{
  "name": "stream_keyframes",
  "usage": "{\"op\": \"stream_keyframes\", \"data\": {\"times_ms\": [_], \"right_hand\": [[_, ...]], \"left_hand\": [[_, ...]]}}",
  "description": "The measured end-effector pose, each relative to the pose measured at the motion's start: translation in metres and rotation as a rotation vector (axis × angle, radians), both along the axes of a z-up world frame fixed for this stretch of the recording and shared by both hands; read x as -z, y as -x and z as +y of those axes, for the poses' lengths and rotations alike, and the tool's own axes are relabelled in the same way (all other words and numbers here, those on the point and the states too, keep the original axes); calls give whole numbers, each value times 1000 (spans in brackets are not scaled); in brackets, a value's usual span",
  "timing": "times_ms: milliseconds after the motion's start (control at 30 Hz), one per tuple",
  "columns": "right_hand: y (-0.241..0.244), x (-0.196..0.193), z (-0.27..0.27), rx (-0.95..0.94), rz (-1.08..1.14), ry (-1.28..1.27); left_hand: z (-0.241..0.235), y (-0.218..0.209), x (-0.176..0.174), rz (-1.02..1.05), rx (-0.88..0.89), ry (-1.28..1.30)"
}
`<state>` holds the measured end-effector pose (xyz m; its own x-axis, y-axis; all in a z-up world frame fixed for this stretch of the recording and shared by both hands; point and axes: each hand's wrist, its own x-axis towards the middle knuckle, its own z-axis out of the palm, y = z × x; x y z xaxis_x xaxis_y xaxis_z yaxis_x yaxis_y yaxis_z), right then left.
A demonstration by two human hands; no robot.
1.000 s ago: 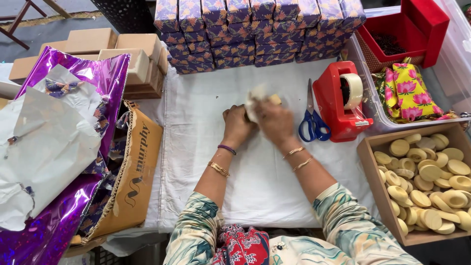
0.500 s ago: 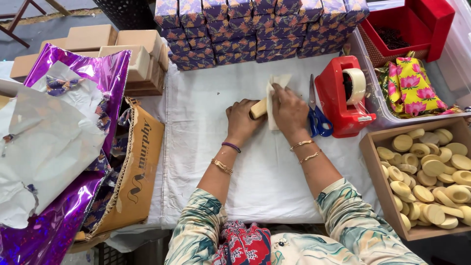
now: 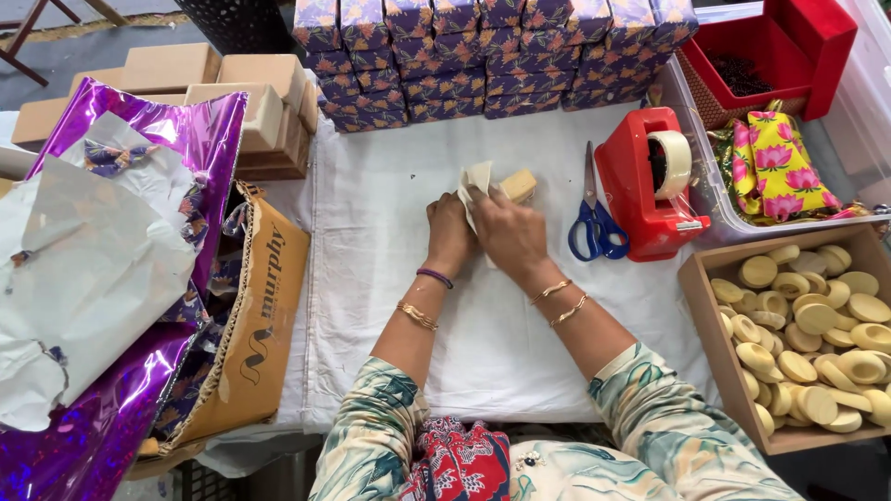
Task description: The recorder cleans individual soap bars with a cloth and then wraps them in decorative purple paper, using tape to secure the packaging.
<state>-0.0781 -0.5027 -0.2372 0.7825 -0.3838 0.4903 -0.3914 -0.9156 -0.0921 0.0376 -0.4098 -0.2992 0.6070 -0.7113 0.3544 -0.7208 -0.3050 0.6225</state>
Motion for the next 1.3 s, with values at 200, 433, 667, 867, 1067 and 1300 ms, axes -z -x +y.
{"op": "stream_keyframes", "data": {"times_ms": [200,433,667,867,1067,1300], "right_hand": [[6,-20,-18,71,-183,-36],[4,-28,0,-131,-246,-5],[2,-25,7,-5,-141,-31],[0,0,-27,108,-118,-64],[-2,0,1,-118,-248,57],[7,-18,-25,89,-300,-126]], "left_hand": [[16,22,-70,117,35,39],[6,6,-28,-3,19,5],[6,7,-27,9,-4,-59],[14,21,-76,80,18,36],[-1,-2,7,-53,-17,-17],[12,17,-61,77,8,-39]]}}
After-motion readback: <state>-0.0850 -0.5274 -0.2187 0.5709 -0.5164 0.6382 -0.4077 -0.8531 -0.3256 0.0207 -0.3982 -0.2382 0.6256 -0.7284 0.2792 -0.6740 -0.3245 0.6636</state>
